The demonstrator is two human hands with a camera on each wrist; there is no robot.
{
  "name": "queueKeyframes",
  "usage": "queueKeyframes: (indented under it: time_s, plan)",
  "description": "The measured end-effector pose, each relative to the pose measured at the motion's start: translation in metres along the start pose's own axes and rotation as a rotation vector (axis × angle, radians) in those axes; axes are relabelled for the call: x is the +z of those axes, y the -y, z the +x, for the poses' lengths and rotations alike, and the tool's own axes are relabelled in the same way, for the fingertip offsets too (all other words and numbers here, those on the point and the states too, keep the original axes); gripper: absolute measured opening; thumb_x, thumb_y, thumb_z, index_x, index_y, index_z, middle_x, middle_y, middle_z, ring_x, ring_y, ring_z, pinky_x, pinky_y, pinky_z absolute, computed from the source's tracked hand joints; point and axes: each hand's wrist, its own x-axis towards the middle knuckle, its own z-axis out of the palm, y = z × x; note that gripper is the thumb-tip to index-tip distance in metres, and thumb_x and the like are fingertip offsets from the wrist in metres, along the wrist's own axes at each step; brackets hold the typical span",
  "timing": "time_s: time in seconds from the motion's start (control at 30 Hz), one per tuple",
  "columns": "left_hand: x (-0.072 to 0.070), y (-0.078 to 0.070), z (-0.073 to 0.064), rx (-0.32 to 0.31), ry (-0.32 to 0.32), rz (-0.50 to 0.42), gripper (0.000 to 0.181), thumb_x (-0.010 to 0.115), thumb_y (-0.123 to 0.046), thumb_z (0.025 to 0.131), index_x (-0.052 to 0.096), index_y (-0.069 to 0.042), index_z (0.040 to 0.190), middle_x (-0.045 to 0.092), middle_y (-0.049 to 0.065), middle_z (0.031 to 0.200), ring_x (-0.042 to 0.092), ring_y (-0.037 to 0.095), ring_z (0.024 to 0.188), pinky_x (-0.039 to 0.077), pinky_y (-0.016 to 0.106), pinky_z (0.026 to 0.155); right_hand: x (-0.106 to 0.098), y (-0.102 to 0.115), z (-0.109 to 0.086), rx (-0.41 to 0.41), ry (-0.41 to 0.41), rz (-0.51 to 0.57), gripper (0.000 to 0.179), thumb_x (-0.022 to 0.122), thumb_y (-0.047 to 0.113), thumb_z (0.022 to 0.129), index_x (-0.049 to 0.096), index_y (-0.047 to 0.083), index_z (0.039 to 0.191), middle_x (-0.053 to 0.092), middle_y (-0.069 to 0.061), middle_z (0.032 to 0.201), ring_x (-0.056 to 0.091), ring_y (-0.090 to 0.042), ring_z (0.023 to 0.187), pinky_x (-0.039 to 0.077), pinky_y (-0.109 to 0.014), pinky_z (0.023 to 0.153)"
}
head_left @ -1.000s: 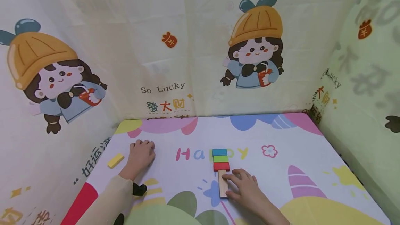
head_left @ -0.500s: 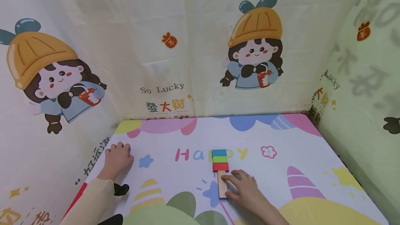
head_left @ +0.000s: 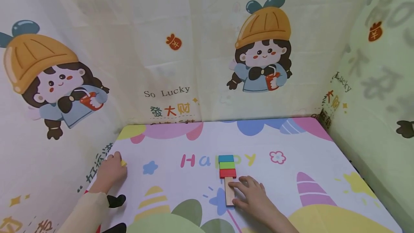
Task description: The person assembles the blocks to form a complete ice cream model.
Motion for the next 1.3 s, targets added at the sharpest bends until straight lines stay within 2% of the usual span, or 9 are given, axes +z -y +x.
queueKeyframes:
  time_s: [0.23, 0.53, 0.87, 1.07, 1.3]
  plan:
    - [-0.005, -0.002, -0.001, -0.088, 0.051, -0.058, 0.044, 0.063, -0.015, 0.089, 0.045, 0.010, 0.120, 0.050, 0.032, 0.107, 0.048, 0.044, 0.096, 0.048, 0.059, 0.087, 0.002, -0.001, -0.001, 0.004, 0.000, -0.004, 0.052, 0.084, 0.035, 0.084, 0.067, 0.030, 0.132, 0.059, -0.012, 0.135, 0.048, -0.040, 0.132, 0.035, -0.080, 0.100]
    - [-0.003, -0.006, 0.003, -0.100, 0.073, -0.144, 0.038, 0.065, -0.012, 0.089, 0.044, 0.008, 0.114, 0.049, 0.029, 0.106, 0.050, 0.042, 0.097, 0.050, 0.054, 0.086, 0.002, -0.003, 0.001, -0.027, -0.031, -0.030, 0.051, 0.085, 0.032, 0.083, 0.067, 0.030, 0.131, 0.059, -0.012, 0.132, 0.050, -0.039, 0.130, 0.038, -0.078, 0.097]
    - [-0.002, -0.017, 0.006, -0.050, 0.072, -0.187, 0.032, 0.065, -0.011, 0.089, 0.047, 0.006, 0.110, 0.051, 0.024, 0.100, 0.051, 0.038, 0.094, 0.050, 0.049, 0.082, 0.003, -0.002, 0.000, -0.027, -0.030, -0.023, 0.050, 0.085, 0.030, 0.083, 0.068, 0.029, 0.130, 0.060, -0.013, 0.131, 0.050, -0.040, 0.130, 0.038, -0.077, 0.097]
    - [0.001, -0.034, 0.010, 0.025, 0.051, -0.202, 0.026, 0.064, -0.007, 0.088, 0.051, 0.006, 0.107, 0.054, 0.021, 0.098, 0.052, 0.035, 0.091, 0.049, 0.047, 0.082, 0.002, -0.002, 0.000, -0.016, -0.033, -0.021, 0.050, 0.086, 0.031, 0.082, 0.068, 0.030, 0.129, 0.060, -0.012, 0.131, 0.050, -0.040, 0.130, 0.037, -0.078, 0.097]
    - [0.012, -0.060, 0.015, 0.075, 0.037, -0.228, 0.023, 0.064, -0.005, 0.089, 0.053, 0.005, 0.107, 0.056, 0.019, 0.099, 0.054, 0.033, 0.091, 0.051, 0.048, 0.085, 0.003, -0.002, 0.000, -0.017, -0.026, -0.021, 0.050, 0.085, 0.032, 0.083, 0.068, 0.030, 0.130, 0.059, -0.012, 0.132, 0.049, -0.040, 0.131, 0.037, -0.078, 0.098]
